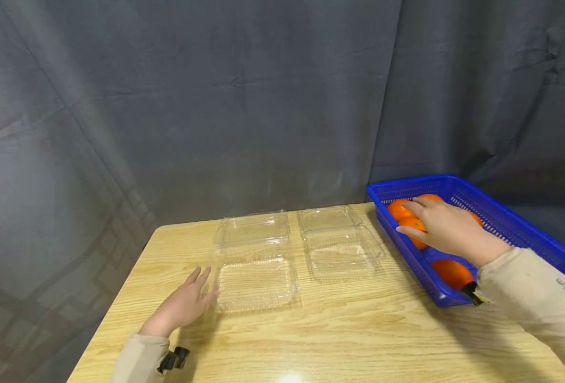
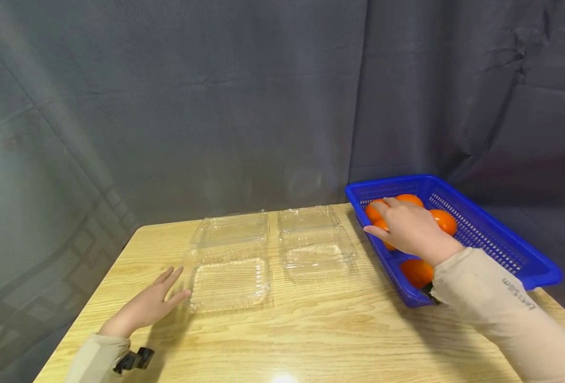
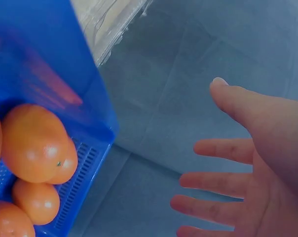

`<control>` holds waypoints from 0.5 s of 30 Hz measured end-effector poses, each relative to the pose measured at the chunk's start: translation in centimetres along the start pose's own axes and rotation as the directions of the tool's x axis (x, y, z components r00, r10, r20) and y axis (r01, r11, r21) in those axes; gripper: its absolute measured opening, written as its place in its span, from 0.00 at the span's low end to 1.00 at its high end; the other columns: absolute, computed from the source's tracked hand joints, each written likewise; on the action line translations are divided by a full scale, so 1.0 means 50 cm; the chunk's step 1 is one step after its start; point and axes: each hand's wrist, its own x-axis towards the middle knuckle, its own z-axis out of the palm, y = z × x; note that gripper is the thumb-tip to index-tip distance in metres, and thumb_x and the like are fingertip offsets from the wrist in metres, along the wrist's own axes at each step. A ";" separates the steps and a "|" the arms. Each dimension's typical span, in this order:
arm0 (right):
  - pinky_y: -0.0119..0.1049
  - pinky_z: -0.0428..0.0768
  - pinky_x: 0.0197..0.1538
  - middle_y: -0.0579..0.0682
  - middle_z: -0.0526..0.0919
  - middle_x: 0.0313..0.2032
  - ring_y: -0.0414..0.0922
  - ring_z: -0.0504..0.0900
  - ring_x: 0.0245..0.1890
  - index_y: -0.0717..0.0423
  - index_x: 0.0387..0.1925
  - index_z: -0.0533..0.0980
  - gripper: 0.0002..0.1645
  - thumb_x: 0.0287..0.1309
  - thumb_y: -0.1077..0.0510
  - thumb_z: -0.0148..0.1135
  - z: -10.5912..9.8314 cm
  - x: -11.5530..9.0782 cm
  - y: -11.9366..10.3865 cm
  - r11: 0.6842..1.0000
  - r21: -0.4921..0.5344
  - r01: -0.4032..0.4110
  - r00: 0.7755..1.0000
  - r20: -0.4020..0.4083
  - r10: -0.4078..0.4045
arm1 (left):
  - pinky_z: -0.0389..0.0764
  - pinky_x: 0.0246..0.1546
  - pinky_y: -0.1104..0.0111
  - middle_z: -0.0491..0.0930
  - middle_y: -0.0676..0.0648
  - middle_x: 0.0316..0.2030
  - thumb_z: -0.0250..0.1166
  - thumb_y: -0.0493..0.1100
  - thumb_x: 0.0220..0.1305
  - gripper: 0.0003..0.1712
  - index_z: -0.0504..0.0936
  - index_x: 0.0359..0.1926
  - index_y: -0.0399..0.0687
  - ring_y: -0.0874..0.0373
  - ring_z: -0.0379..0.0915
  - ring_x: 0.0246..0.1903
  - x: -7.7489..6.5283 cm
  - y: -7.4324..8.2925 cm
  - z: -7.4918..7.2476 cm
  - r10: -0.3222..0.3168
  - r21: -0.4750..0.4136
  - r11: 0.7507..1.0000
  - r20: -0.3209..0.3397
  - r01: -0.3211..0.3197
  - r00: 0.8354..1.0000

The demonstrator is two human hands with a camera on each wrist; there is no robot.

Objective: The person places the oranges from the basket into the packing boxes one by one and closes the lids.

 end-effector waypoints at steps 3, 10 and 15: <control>0.61 0.76 0.49 0.69 0.75 0.52 0.65 0.75 0.52 0.66 0.56 0.72 0.35 0.57 0.43 0.60 0.001 0.002 0.009 1.000 0.002 -0.020 0.999 0.030 0.020 | 0.63 0.58 0.37 0.42 0.24 0.69 0.48 0.58 0.69 0.43 0.46 0.71 0.33 0.26 0.52 0.64 -0.002 -0.004 0.006 -0.002 -0.010 1.000 -0.002 0.002 1.000; 0.63 0.75 0.49 0.69 0.73 0.54 0.69 0.74 0.50 0.66 0.56 0.71 0.35 0.59 0.42 0.58 0.006 0.005 0.032 0.999 0.007 -0.053 0.995 0.088 0.052 | 0.61 0.60 0.37 0.44 0.26 0.69 0.47 0.57 0.70 0.42 0.49 0.70 0.30 0.27 0.49 0.65 -0.004 -0.009 0.017 -0.001 -0.025 1.000 0.006 0.001 1.000; 0.65 0.74 0.49 0.72 0.71 0.56 0.72 0.72 0.51 0.67 0.58 0.69 0.38 0.59 0.40 0.57 0.006 0.007 0.044 0.997 -0.007 -0.079 0.987 0.141 0.079 | 0.59 0.61 0.37 0.44 0.26 0.69 0.48 0.55 0.70 0.41 0.50 0.68 0.27 0.27 0.48 0.66 -0.003 -0.010 0.018 0.007 -0.035 0.999 0.006 -0.006 1.000</control>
